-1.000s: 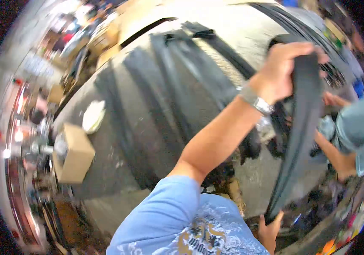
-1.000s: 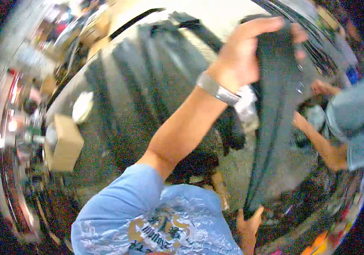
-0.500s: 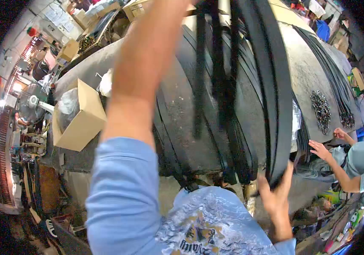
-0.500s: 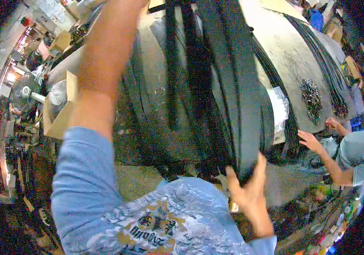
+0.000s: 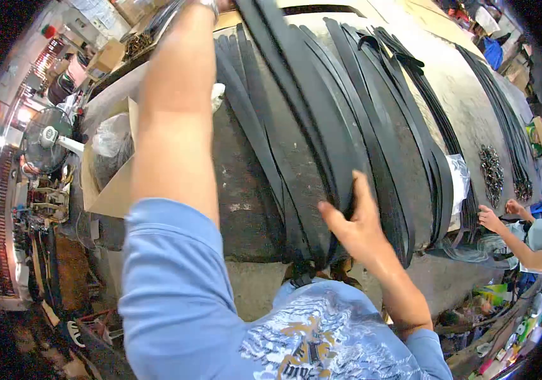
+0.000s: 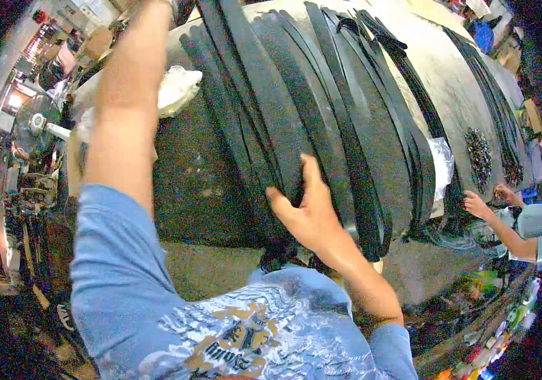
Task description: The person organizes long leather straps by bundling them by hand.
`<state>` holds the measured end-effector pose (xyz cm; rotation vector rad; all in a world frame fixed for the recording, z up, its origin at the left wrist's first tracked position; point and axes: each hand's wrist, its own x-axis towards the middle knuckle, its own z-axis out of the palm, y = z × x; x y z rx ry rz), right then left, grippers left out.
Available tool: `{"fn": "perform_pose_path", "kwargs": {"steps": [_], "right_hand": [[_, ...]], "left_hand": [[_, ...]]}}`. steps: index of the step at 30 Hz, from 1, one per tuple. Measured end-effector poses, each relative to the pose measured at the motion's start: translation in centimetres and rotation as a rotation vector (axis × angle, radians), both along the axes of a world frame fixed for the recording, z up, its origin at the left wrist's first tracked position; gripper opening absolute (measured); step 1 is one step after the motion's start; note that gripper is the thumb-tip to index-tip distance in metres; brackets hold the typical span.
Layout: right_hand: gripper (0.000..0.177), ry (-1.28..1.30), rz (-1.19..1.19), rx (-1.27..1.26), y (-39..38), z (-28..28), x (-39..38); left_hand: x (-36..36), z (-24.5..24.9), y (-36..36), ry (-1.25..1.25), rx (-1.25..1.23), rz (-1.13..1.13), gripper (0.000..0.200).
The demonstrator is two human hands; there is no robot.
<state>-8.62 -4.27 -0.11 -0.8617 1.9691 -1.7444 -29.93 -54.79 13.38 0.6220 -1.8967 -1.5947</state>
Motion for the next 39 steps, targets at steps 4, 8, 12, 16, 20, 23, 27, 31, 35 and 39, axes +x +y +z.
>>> {"fn": "perform_pose_path", "kwargs": {"steps": [4, 8, 12, 16, 20, 23, 27, 31, 35, 39], "right_hand": [[0.066, -0.185, 0.040, 0.298, -1.9, -9.7, 0.4], [0.072, -0.174, 0.084, 0.543, -1.4, -17.5, 1.1], [0.078, -0.115, 0.088, 0.659, -1.1, -17.0, 1.8], [0.080, -0.052, 0.084, 0.714, 0.2, -17.7, 2.4], [0.077, 0.118, 0.040, 0.648, 3.2, -20.4, 3.6], [0.074, 0.192, 0.041, 0.628, 2.7, -21.4, 3.3], [0.071, 0.152, 0.022, 0.650, 0.4, -20.1, 1.7], [0.069, 0.235, 0.076, 0.768, 1.2, -18.0, 0.6], [0.062, 0.426, -0.015, 0.647, 6.9, -18.0, 1.1], [0.050, 0.147, -0.128, 0.405, 15.7, -19.2, -0.2]], "left_hand": [[5.6, -22.9, 3.1, -0.503, -0.538, 0.357, 0.095], [14.6, -33.0, 14.6, -0.886, -0.686, -0.166, 0.087], [17.1, -36.1, 16.8, -0.868, -0.867, -0.159, 0.081], [17.2, -35.6, 17.0, -0.861, -0.878, -0.146, 0.076], [16.8, -35.6, 17.1, -0.867, -0.852, -0.160, 0.076], [16.7, -35.2, 17.4, -0.890, -0.851, -0.160, 0.077], [16.9, -35.3, 19.5, -0.666, -1.300, -0.066, 0.066], [17.8, -35.2, 23.8, -0.822, -1.111, -0.391, 0.059], [18.0, -35.7, 24.1, -0.839, -1.215, -0.424, 0.058], [17.1, -35.7, 23.8, -0.931, -1.123, -0.410, 0.059]]}}
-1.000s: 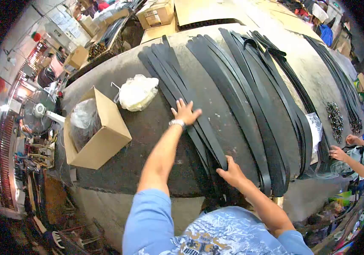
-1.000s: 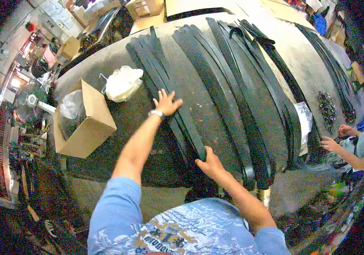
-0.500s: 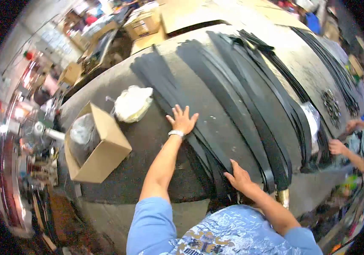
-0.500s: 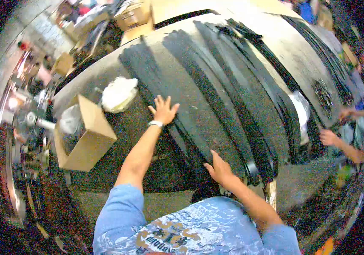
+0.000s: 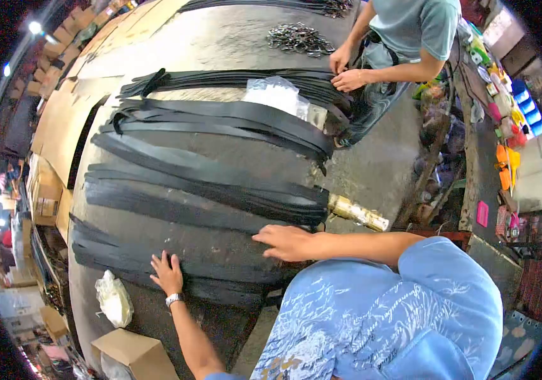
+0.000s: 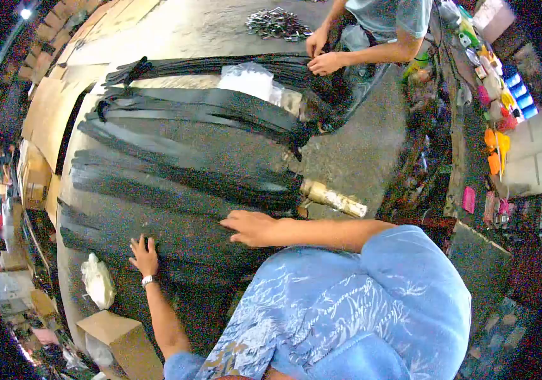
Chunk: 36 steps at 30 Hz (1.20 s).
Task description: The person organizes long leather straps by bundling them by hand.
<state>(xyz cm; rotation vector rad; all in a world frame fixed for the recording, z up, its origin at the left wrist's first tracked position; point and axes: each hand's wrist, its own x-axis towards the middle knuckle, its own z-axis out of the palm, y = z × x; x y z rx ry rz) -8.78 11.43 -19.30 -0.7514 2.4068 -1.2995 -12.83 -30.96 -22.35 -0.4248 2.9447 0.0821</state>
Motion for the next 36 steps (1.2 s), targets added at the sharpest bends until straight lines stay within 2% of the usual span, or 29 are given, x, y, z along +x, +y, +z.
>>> {"fn": "perform_pose_path", "kwargs": {"steps": [3, 5, 6, 7, 8, 9, 11, 12, 15, 18, 22, 25, 26, 29, 30, 31, 33, 34, 36], "right_hand": [[0.044, -0.056, -0.139, 0.071, 7.5, 3.7, -1.1], [0.040, -0.141, -0.309, -0.049, 12.6, 3.8, -2.6], [0.038, -0.133, -0.386, -0.049, 15.3, 2.8, -3.8], [0.038, -0.149, -0.469, 0.057, 17.8, 2.3, -5.4], [0.037, 0.041, -0.538, 0.097, 20.6, -0.4, -6.8], [0.037, 0.025, -0.645, 0.183, 23.0, -3.6, -8.4], [0.039, -0.067, -0.718, 0.361, 27.8, -6.5, -12.2], [0.044, 0.023, -0.803, 0.482, 29.3, -9.2, -13.4], [0.050, 0.153, -0.948, 0.447, 32.4, -13.4, -16.4], [0.053, 0.068, -0.966, 0.484, 32.3, -13.9, -17.8], [0.063, -0.079, -0.735, 0.260, 29.1, -11.2, -17.4], [0.071, 0.034, -0.675, 0.192, 26.5, -11.1, -16.7], [0.079, 0.056, -0.652, 0.238, 25.8, -10.9, -16.6], [0.086, 0.045, -0.648, 0.337, 24.1, -10.4, -16.7], [0.083, 0.132, -0.679, 0.356, 24.0, -10.8, -16.6], [0.079, 0.058, -0.637, 0.335, 24.5, -10.6, -17.1], [0.070, -0.089, -0.555, 0.301, 26.0, -9.8, -18.1], [0.058, -0.042, -0.577, 0.280, 26.5, -8.6, -18.6], [0.056, -0.173, -0.584, 0.305, 27.5, -6.1, -19.4]], "left_hand": [[-0.2, 0.3, 1.6, 0.128, 0.114, 0.136, 0.060], [-0.5, 2.5, 5.8, 0.193, 0.133, 0.085, 0.059], [-0.6, 3.0, 8.1, 0.226, 0.142, 0.060, 0.058], [-1.0, 3.1, 10.4, 0.248, 0.182, 0.014, 0.058], [-1.5, 3.2, 12.8, 0.265, 0.218, -0.033, 0.057], [-2.0, 3.4, 15.5, 0.280, 0.254, -0.082, 0.056], [-3.2, 4.9, 22.4, 0.246, 0.316, -0.150, 0.055], [-3.6, 4.8, 24.8, 0.249, 0.342, -0.195, 0.055], [-4.6, 5.4, 31.3, 0.264, 0.423, -0.308, 0.053], [-5.3, 5.0, 35.1, 0.251, 0.405, -0.391, 0.053], [-5.5, 4.9, 38.8, 0.218, 0.382, -0.436, 0.050], [-5.1, 3.7, 39.6, 0.175, 0.321, -0.460, 0.043], [-5.0, 3.7, 40.1, 0.185, 0.335, -0.428, 0.039], [-5.1, 3.9, 41.3, 0.224, 0.334, -0.378, 0.035], [-5.2, 3.8, 41.7, 0.282, 0.386, -0.378, 0.031], [-5.4, 4.0, 42.2, 0.317, 0.383, -0.376, 0.028], [-6.0, 4.2, 43.3, 0.346, 0.606, -0.313, 0.023], [-6.5, 4.3, 44.4, 0.385, 0.730, -0.267, 0.023], [-6.9, 5.5, 46.6, 0.294, 0.926, -0.181, 0.025]]}}
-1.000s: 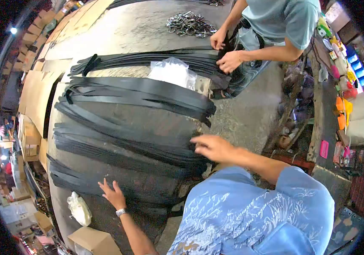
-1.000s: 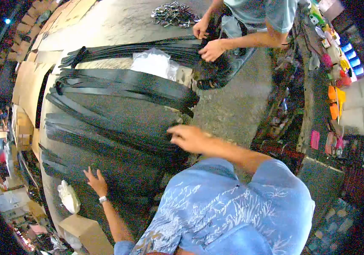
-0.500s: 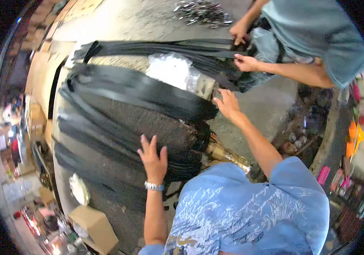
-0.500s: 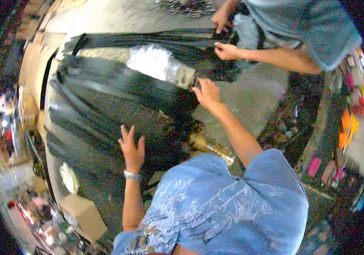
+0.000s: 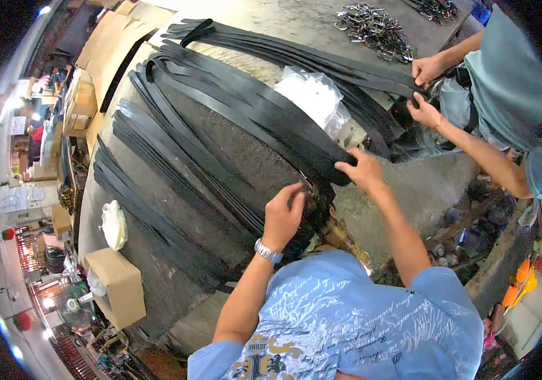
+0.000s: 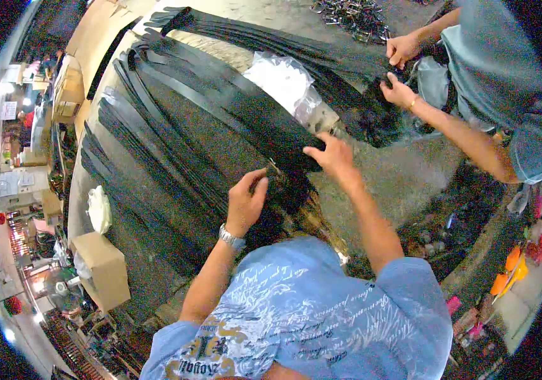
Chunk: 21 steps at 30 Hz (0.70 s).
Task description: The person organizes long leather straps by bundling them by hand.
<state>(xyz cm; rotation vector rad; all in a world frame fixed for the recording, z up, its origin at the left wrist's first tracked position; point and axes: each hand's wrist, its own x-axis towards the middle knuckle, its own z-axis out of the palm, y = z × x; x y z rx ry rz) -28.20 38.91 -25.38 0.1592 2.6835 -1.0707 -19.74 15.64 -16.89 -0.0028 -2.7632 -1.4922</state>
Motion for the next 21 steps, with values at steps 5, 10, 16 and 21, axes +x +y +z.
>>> {"fn": "perform_pose_path", "kwargs": {"steps": [5, 10, 16, 21], "right_hand": [[0.061, 0.017, -0.011, -0.250, 2.2, -3.3, -1.9], [0.058, -0.047, -0.021, -0.495, 2.4, -1.4, -1.4], [0.070, 0.550, 0.162, 0.261, 0.3, -2.5, 3.3], [0.068, 0.026, 0.429, -0.211, -4.7, 1.2, 7.9]], "left_hand": [[-0.7, -0.6, 2.6, -0.292, 0.125, -0.102, 0.030], [0.5, -1.6, 2.3, -0.359, 0.105, -0.140, 0.035], [3.8, -0.1, -1.9, 0.020, -0.081, 0.067, 0.029], [6.8, -1.3, -7.9, 0.084, -0.302, 0.485, 0.042]]}}
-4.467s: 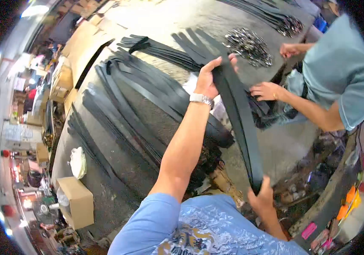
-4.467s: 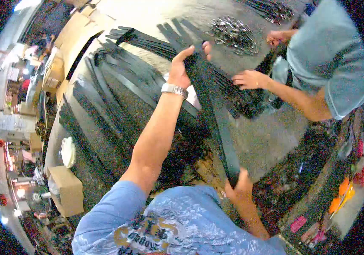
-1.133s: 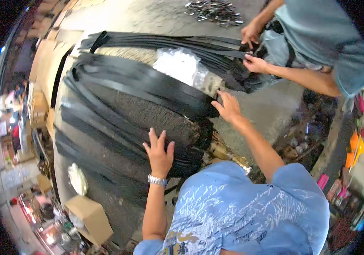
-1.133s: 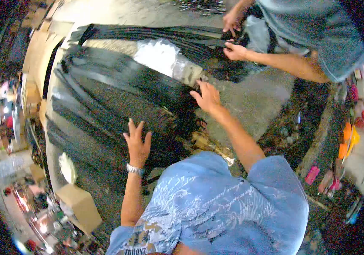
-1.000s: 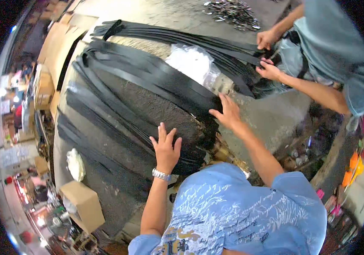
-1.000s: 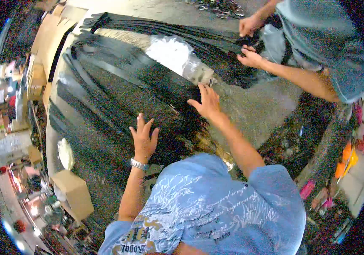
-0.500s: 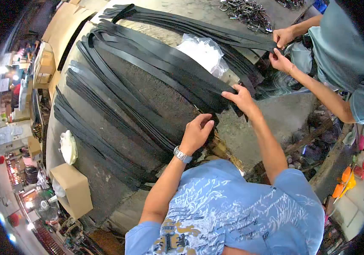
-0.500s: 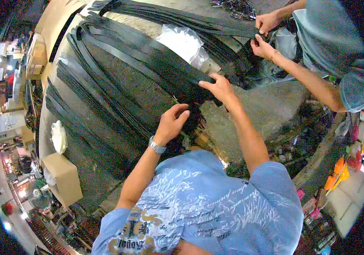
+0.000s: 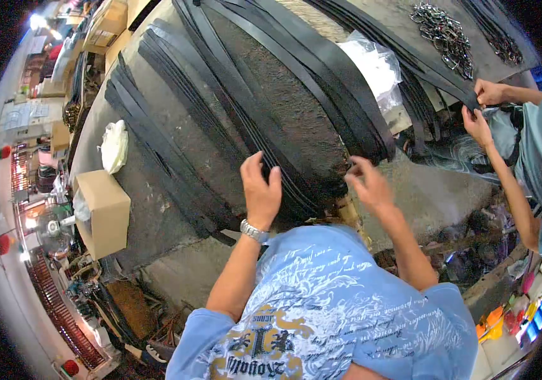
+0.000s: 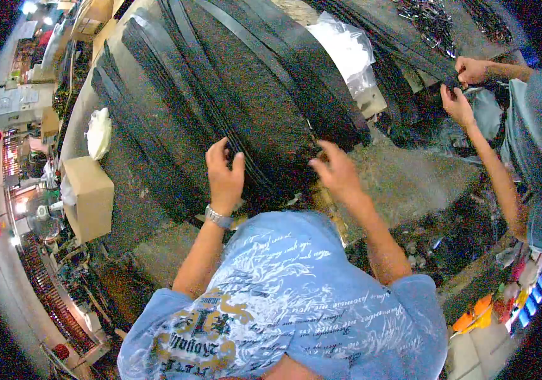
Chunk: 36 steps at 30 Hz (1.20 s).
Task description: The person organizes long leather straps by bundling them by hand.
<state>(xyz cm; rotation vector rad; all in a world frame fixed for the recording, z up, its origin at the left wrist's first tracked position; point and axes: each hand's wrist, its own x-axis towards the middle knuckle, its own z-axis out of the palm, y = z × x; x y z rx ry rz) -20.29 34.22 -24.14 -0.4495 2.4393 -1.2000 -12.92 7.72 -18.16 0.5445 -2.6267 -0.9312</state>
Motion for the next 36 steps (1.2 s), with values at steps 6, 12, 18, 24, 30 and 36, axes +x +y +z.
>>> {"fn": "perform_pose_path", "kwargs": {"steps": [6, 12, 18, 24, 30, 36], "right_hand": [[0.059, -0.096, -0.108, -0.047, -2.6, 2.3, 1.3], [0.070, -0.085, -0.033, 0.088, -2.5, 2.6, 1.5], [0.069, 0.220, -0.028, 0.127, -3.3, 1.7, 2.1], [0.050, 0.252, 0.066, 0.056, -7.3, 7.7, 7.7], [0.034, 0.315, 0.150, 0.093, -11.3, 3.0, 14.5], [0.046, 0.230, -0.012, 0.287, -14.6, 1.3, 18.2]], "left_hand": [[1.5, -0.8, -2.8, -0.147, 0.074, -0.054, 0.044], [1.4, -1.2, -2.9, -0.112, 0.040, -0.075, 0.037], [2.1, -1.5, -3.8, -0.055, -0.111, -0.040, 0.053], [5.2, -2.3, -6.8, -0.127, 0.055, 0.150, 0.096], [6.9, -2.4, -10.1, -0.056, 0.353, 0.134, 0.109], [6.9, -3.2, -10.0, 0.041, 0.365, 0.134, 0.105]]}}
